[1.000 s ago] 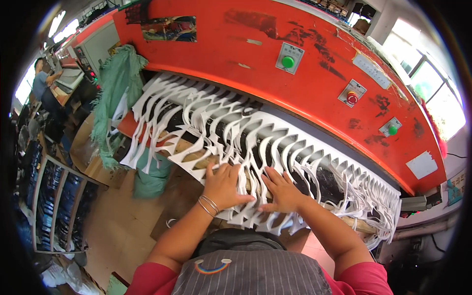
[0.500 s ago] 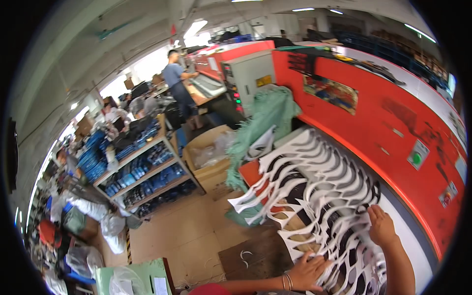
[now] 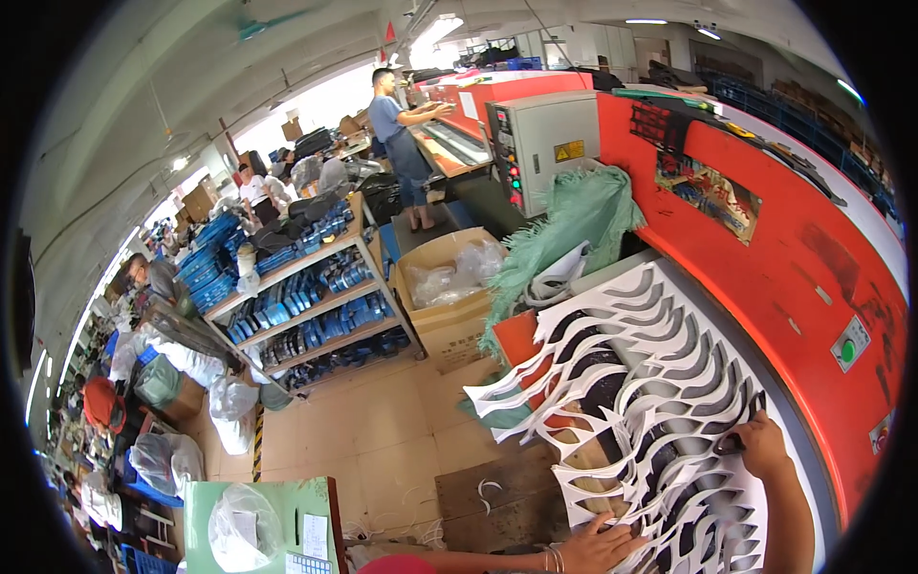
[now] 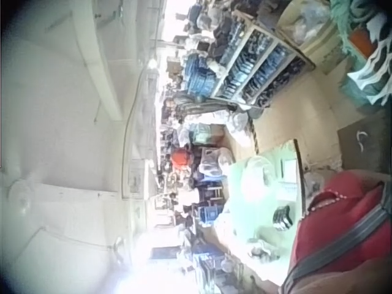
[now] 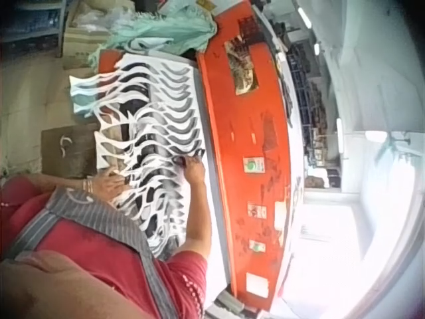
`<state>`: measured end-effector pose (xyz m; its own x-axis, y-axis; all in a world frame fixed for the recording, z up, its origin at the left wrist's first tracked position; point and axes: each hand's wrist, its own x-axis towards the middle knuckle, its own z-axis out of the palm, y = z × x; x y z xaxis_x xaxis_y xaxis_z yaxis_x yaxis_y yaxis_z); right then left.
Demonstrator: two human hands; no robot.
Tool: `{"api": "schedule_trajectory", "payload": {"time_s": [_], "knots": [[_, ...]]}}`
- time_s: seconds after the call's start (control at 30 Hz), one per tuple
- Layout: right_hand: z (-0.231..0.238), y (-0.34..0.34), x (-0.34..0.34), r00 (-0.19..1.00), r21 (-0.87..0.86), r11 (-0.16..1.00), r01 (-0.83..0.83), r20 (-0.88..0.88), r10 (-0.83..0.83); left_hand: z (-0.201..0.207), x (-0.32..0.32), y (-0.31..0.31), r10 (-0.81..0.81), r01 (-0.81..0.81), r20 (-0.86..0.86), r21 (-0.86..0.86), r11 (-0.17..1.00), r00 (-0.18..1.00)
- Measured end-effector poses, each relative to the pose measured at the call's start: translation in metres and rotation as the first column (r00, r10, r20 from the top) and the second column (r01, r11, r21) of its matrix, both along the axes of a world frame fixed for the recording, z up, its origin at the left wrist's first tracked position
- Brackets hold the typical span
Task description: Operating a hydraulic clicker press to cut shoe upper components from a synthetic material sheet using a hand-held die.
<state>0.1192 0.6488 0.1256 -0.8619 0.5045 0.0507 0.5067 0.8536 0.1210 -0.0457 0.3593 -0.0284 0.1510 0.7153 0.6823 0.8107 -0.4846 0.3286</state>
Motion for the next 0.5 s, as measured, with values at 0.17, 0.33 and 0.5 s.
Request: {"api": "schedule_trajectory", "payload": {"time_s": [0.17, 0.33, 0.5], "knots": [[0.018, -0.013, 0.000, 0.983, -0.057, 0.998, 0.013, -0.180, -0.023, -0.006, 0.003, -0.003, 0.040, -0.040, 0.007, 0.029, 0.999, 0.999], [-0.008, 0.004, 0.020, 0.995, -0.088, 0.994, -0.058, -0.084, 0.051, 0.088, -0.031, 0.017, -0.181, 0.249, 0.187, -0.467, 0.848, 0.966], [-0.004, 0.021, 0.010, 0.986, -0.114, 0.990, -0.087, 0.132, 0.102, 0.130, -0.022, 0.107, -0.151, 0.229, 0.239, -0.347, 0.910, 0.959]]}}
